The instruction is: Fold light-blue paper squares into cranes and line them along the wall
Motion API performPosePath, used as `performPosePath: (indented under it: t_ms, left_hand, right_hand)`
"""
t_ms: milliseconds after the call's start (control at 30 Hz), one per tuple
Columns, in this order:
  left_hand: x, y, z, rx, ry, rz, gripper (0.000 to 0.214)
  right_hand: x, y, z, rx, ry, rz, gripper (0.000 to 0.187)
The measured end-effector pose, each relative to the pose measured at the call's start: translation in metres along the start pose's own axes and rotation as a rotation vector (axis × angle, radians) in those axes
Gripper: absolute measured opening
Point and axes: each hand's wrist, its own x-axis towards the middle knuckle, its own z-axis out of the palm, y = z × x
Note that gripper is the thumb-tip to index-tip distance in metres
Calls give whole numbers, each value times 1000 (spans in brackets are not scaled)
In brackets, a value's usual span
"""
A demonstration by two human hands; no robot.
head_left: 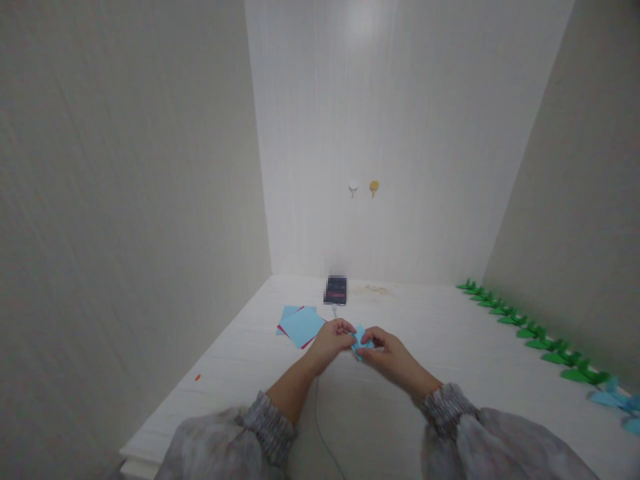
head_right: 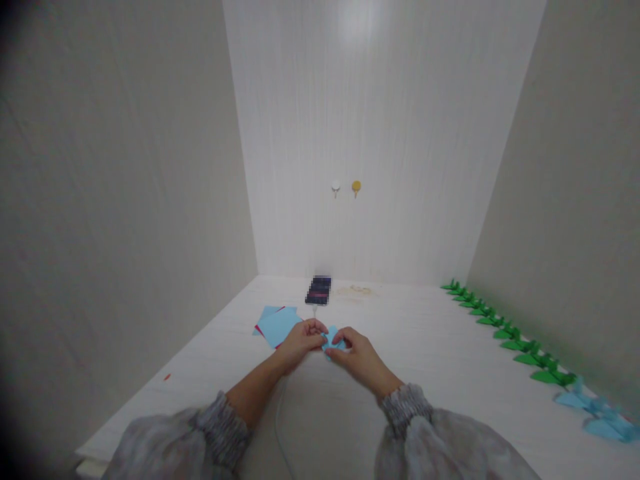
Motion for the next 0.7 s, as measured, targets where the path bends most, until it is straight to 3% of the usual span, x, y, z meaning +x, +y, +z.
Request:
performPosePath:
  t_ms: [133, 300, 533, 700]
  left_hand:
    - [2, -2, 1, 29, 17, 6, 18]
    - [1, -2, 2, 90, 21, 23, 21]
    - [-2, 1, 6, 165, -34, 47, 21]
    - [1, -3, 5, 152, -55, 70, 22]
  right_hand:
    - [1, 5, 2, -22, -4, 59, 11]
    - [0, 1, 1, -26, 32, -37, 6]
    - [0, -2, 1, -72, 11, -45, 5]
    - [0, 1, 3, -87, 21, 21, 4]
